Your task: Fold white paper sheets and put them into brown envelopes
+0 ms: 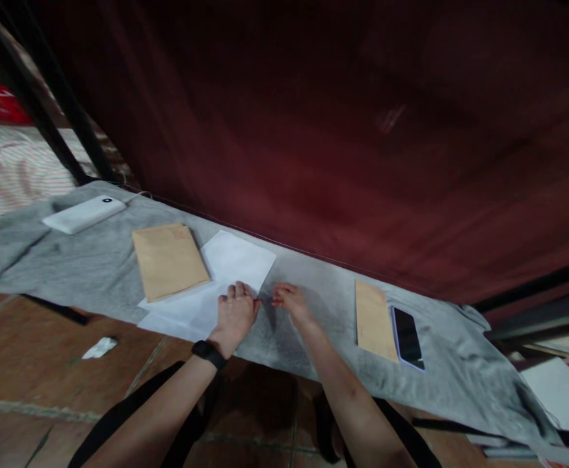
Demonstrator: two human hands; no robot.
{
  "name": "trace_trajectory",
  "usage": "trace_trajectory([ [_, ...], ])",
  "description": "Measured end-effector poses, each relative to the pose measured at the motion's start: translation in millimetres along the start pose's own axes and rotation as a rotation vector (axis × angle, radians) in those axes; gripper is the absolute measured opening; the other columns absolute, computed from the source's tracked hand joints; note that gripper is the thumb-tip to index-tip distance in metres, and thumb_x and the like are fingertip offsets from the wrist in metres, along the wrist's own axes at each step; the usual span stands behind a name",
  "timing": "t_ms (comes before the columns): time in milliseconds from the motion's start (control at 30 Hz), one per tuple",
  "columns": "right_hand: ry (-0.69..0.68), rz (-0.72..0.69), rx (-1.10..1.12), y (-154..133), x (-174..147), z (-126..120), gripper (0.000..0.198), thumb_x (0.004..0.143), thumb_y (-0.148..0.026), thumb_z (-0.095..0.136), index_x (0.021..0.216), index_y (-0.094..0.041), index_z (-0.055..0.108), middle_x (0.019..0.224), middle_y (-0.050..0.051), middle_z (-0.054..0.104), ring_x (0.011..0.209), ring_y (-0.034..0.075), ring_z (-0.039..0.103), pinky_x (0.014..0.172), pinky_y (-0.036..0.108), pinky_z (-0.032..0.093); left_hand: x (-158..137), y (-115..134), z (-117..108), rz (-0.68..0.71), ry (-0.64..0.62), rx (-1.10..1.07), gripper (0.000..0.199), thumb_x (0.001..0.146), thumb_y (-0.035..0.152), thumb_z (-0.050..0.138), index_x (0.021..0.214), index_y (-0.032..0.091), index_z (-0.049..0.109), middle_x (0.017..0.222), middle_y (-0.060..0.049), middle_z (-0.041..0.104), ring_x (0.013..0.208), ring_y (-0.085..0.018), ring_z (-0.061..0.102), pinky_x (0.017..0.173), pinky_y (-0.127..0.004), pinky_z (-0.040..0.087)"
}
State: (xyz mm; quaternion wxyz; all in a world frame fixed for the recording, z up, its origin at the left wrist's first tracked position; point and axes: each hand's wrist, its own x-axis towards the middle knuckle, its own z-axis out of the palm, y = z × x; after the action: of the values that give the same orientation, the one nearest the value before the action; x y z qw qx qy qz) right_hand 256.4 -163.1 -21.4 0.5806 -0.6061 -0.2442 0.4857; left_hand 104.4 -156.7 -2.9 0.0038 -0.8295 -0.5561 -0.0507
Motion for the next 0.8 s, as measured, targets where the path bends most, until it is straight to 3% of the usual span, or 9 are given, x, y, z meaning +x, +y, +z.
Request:
trace_trajectory([
  [100,0.038,0.007,-0.071,3,25,32,0.007,0.070,-0.015,0.067,0.069,-0.022,0.066,0.054,-0.007,0.061,0.048,0.011,0.054,0.051,0.023,0.049,-4,9,5,-0.030,0.034,0.001,0.048,0.097,0.023,0.043,0.135,-0.002,0.058,0.143,-0.034,0.053,0.126,-0.044,0.056,0.091,-0.055,0.050],
  [200,0.043,0.014,-0.149,3,40,47,0.008,0.075,-0.014,0.061,0.070,-0.020,0.065,0.052,-0.007,0.058,0.047,0.011,0.052,0.052,0.024,0.046,-9,22,13,-0.038,0.086,-0.034,0.051,0.094,0.008,0.034,0.139,-0.002,0.056,0.145,-0.034,0.051,0.132,-0.045,0.052,0.098,-0.063,0.045],
  [533,0.052,-0.123,-0.372,4,53,49,0.016,0.073,-0.012,0.064,0.070,-0.026,0.056,0.073,-0.002,0.064,0.079,0.017,0.062,0.069,0.025,0.047,-14,33,23,0.033,0.059,-0.065,0.058,0.092,0.001,0.028,0.146,-0.001,0.049,0.150,-0.028,0.049,0.144,-0.038,0.043,0.114,-0.061,0.033],
  [667,0.060,-0.133,-0.412,8,55,53,0.009,0.079,-0.022,0.060,0.072,-0.026,0.056,0.064,-0.004,0.060,0.066,0.017,0.059,0.063,0.027,0.046,-14,34,26,0.044,0.048,-0.114,0.062,0.090,0.000,0.028,0.151,0.001,0.042,0.153,-0.029,0.045,0.146,-0.038,0.040,0.114,-0.062,0.035],
  [800,0.032,-0.165,-0.442,14,55,56,0.018,0.079,-0.027,0.059,0.064,-0.026,0.050,0.053,-0.007,0.052,0.057,0.015,0.054,0.059,0.026,0.044,-14,34,27,0.065,0.075,-0.161,0.067,0.090,0.001,0.029,0.156,0.006,0.035,0.154,-0.025,0.045,0.148,-0.036,0.038,0.117,-0.064,0.031],
])
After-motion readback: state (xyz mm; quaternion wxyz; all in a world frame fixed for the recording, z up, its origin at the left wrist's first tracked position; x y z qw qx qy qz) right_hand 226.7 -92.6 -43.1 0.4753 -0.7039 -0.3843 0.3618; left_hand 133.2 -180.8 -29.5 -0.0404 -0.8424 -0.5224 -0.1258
